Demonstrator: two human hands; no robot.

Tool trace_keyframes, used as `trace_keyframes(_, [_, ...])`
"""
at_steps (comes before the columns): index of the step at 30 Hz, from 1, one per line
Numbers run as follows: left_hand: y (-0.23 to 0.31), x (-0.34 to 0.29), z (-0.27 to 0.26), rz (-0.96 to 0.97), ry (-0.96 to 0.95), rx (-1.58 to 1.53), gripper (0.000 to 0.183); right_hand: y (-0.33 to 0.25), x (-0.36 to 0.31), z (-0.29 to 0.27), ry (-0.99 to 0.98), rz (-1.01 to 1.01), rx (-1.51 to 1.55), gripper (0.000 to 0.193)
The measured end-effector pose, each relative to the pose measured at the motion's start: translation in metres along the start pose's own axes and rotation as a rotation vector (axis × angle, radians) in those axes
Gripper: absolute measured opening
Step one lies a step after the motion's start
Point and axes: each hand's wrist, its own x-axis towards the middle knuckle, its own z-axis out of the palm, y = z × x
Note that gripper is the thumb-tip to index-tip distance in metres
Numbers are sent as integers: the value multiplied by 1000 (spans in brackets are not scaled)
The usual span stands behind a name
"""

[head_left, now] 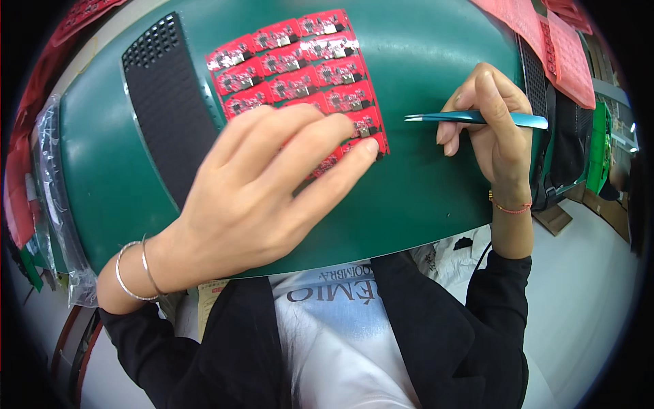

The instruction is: The person places and adjusts small electronic components on a printed circuit board using tweezers.

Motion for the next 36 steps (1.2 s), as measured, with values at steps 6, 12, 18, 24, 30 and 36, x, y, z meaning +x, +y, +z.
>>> trace_keyframes(6, [-41, -13, -53, -201, 68, 222, 33, 0, 9, 5, 40, -21, -35, 44])
trace_keyframes(12, [-57, -20, -51, -243, 124, 210, 26, -9, 36, 30, 31, -84, -131, 45])
trace_keyframes(18, [-52, -34, -38, -282, 121, 145, 24, 1, 47, 36, 41, -105, -106, 36])
trace_keyframes(24, [-49, -34, -32, -304, 107, 103, 23, 6, 40, 43, -59, -124, -210, 27])
trace_keyframes(30, [-46, -30, -28, -297, 115, 99, 21, 10, 39, 45, -28, -163, -147, 30])
trace_keyframes(36, [-47, -31, -23, -247, 141, 138, 20, 16, 36, 32, -31, -184, -203, 47])
